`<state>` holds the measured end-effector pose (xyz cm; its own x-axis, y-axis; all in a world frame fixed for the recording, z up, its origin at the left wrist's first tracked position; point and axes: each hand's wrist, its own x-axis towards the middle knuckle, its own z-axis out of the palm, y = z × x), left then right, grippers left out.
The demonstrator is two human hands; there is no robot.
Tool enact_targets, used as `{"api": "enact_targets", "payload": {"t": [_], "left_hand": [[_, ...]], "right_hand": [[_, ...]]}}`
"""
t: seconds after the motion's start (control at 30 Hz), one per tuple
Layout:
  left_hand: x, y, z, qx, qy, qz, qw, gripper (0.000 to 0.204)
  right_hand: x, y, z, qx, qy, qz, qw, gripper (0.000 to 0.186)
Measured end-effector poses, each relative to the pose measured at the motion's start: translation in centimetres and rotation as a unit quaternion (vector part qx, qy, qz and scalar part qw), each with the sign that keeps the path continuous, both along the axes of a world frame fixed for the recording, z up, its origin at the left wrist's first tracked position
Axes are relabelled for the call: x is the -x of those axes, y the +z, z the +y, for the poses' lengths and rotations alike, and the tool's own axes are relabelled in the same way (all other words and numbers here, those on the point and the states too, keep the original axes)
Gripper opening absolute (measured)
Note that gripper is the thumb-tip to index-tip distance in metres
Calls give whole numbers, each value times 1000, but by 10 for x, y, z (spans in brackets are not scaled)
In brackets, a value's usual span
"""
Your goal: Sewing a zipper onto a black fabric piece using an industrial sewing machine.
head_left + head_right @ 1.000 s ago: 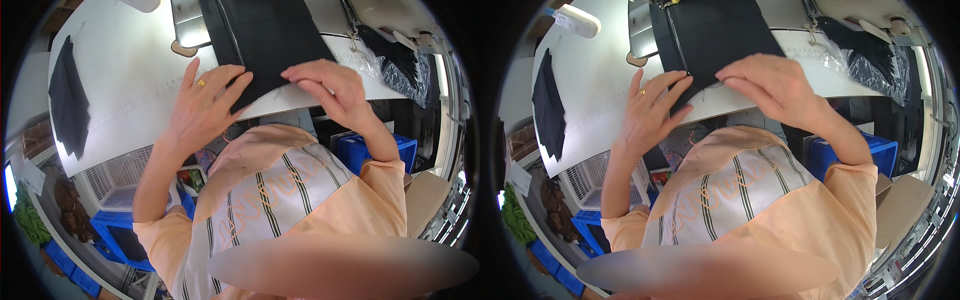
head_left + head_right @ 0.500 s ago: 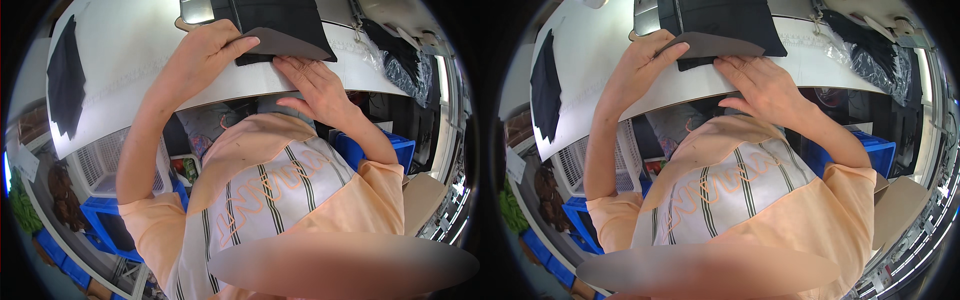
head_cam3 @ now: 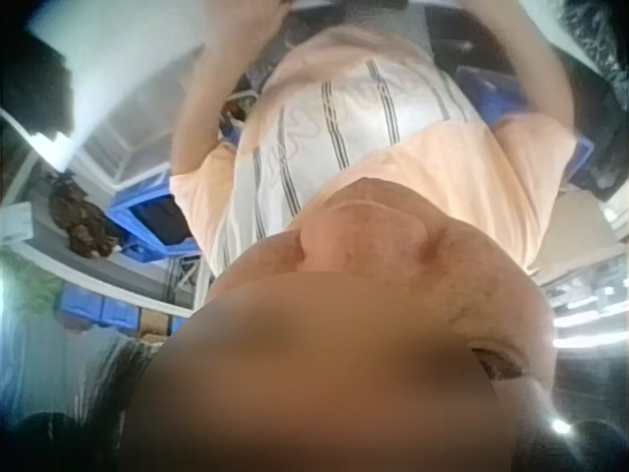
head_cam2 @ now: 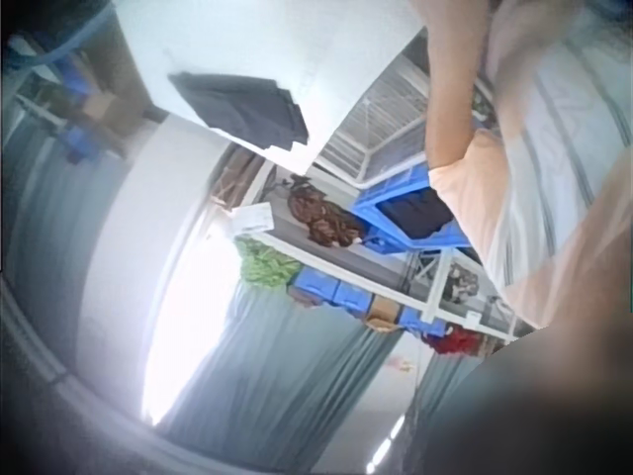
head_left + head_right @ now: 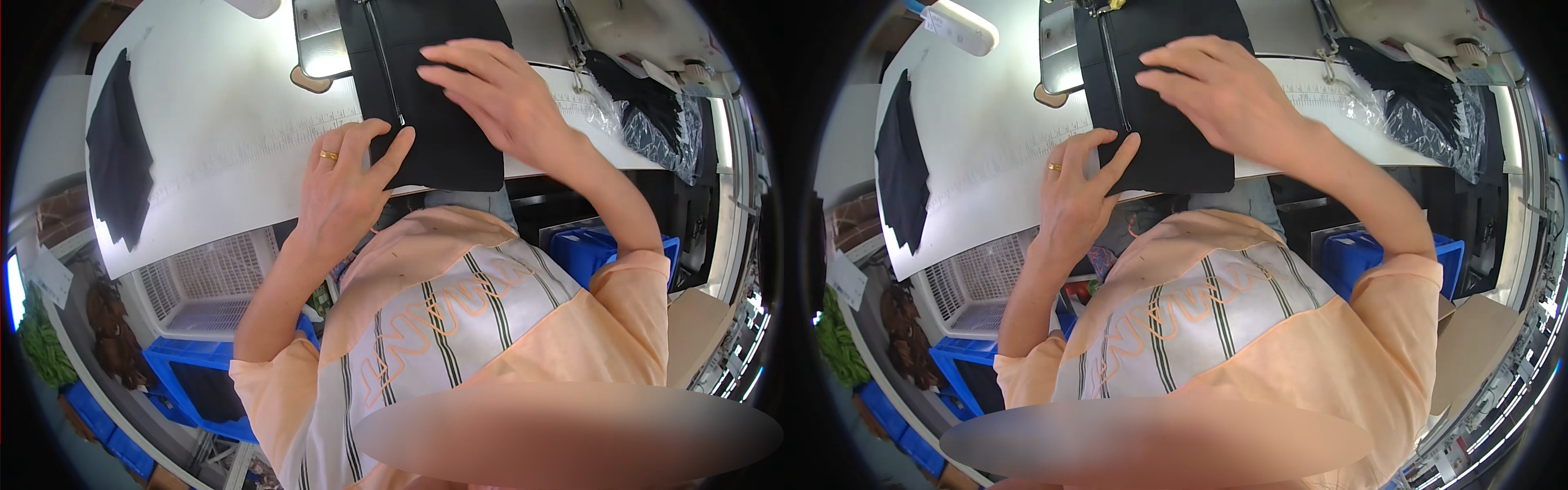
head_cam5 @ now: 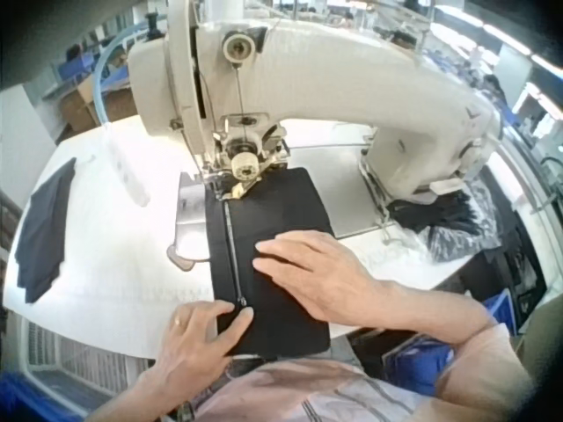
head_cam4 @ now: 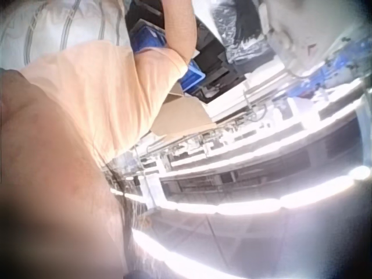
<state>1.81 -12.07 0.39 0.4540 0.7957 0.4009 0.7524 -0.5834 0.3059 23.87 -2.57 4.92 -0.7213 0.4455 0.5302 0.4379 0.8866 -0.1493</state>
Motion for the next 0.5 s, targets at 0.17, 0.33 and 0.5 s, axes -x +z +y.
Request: {"api": "enact_targets", "payload": {"t": [0.17,0.33,0.5], "left_hand": [[-1,2,2,-7,-2,-27,1000,57],[0,3,0,39,9,-18,999,63],[3,6,3,26,0,20,999,65]], "right_hand": [[10,-60,49,0,1,-33,999,37],[12,-58,44,-4,-12,-41,999,42],[14,-45,23,11,6,-59,998,49]]}}
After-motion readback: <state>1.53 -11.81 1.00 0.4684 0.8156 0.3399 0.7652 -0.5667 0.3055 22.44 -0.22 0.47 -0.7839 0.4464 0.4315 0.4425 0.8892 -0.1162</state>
